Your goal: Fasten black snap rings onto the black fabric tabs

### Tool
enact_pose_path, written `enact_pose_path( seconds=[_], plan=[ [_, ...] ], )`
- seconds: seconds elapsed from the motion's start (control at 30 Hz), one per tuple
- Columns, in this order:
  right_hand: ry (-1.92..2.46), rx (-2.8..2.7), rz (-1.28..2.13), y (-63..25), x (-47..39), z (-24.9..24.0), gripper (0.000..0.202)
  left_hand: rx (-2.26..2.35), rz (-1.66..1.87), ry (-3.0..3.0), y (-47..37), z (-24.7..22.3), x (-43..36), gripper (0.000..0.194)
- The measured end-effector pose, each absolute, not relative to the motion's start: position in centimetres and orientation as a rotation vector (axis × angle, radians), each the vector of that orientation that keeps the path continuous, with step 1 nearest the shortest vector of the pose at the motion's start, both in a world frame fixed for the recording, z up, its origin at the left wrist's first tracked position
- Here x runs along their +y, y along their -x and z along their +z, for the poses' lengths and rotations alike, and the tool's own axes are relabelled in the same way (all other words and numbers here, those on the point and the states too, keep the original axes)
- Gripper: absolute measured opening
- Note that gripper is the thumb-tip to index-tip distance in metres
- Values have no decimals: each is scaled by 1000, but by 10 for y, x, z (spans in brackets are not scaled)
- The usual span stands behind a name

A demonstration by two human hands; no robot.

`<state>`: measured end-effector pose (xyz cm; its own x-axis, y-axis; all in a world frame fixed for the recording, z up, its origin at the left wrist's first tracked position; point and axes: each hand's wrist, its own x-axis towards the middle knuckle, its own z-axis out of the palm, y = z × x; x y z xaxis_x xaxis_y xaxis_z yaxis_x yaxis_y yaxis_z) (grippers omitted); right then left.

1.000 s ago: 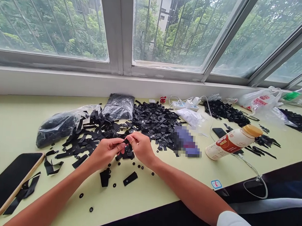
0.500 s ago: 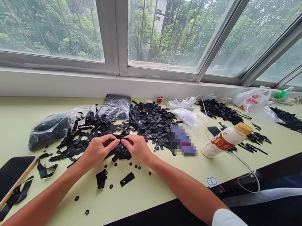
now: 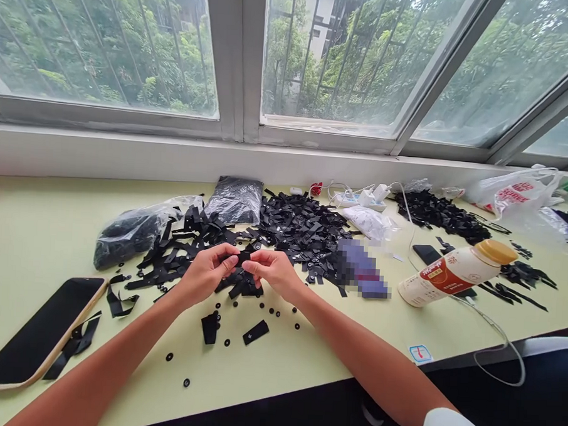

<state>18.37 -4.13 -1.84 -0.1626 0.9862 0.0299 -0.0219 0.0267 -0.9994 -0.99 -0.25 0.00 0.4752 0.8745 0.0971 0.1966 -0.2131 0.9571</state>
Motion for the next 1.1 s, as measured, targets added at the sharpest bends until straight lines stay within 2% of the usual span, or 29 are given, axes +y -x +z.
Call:
enact_pose_path(
  seconds=[0.2,0.43,0.63,0.87,1.0,1.1],
  plan=[
    [1112,-1202,1197,-176,-44,-18,34,943,858,-1485,4,0,-5,43],
    [1121,-1007,1284,-170,-43,-31,39,1040,977,-1374,-5,-18,-8,45],
    [1148,-995,1206,-167,-42,-39,40,1144,1077,-1419,-9,-32,-8,42],
    [1155,-1029,1211,-172,-38,-44,40,1212,951,-1865,1,-23,-7,32],
    [1202,-1147,1175,-175,-37,-44,42,1363,1180,-2174,6,-17,-7,41],
    [1200,-1280,1088,-178,-39,-39,37,1163,1094,-2245,6,-12,-9,46]
  ],
)
